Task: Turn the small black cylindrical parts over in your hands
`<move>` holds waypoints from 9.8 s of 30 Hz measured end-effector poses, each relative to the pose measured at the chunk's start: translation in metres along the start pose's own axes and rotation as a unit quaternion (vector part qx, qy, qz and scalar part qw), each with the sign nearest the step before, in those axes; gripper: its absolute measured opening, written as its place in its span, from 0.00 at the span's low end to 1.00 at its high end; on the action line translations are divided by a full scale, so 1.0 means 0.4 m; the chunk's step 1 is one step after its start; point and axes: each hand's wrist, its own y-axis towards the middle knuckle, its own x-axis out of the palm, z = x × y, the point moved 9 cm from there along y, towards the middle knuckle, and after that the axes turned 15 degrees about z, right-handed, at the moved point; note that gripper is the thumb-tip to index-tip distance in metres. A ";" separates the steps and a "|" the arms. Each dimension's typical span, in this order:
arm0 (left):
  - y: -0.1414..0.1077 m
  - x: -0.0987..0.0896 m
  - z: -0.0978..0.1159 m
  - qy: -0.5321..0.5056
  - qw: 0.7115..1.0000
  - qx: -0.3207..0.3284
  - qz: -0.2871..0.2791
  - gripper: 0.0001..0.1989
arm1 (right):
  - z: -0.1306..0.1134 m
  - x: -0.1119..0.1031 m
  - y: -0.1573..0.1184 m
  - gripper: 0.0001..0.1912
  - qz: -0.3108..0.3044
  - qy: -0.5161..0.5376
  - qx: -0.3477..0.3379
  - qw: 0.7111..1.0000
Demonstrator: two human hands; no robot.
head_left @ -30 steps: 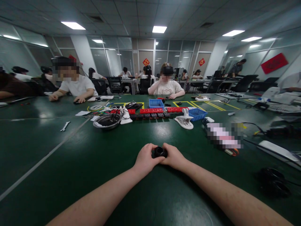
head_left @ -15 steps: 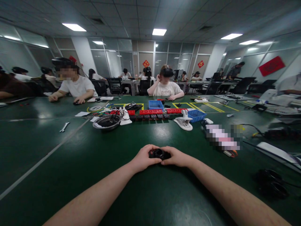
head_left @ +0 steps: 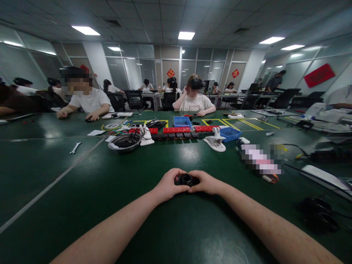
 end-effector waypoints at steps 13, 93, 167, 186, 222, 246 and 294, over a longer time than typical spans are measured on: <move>-0.018 -0.026 0.004 0.069 0.988 -0.048 0.127 0.15 | -0.021 -0.019 -0.016 0.14 0.222 -0.351 0.025 0.909; -0.024 -0.022 0.022 0.097 0.990 -0.026 0.097 0.13 | -0.023 -0.011 -0.018 0.13 0.173 -0.348 0.012 0.921; -0.013 -0.003 0.039 -0.001 0.999 0.009 -0.035 0.20 | -0.028 0.012 -0.013 0.15 -0.064 0.002 -0.037 0.997; -0.029 -0.028 0.012 0.083 0.987 -0.036 0.132 0.17 | -0.029 -0.006 -0.022 0.14 0.188 -0.360 0.026 0.913; -0.017 -0.006 0.015 0.006 0.999 -0.017 0.048 0.18 | -0.004 -0.001 -0.003 0.15 0.030 -0.069 0.008 0.997; -0.008 0.002 0.018 -0.022 0.999 0.008 -0.039 0.20 | -0.034 0.007 -0.009 0.13 -0.027 -0.046 -0.041 0.998; -0.013 -0.005 0.019 0.008 1.000 0.001 -0.003 0.20 | -0.002 0.007 -0.005 0.19 0.020 -0.031 0.001 0.999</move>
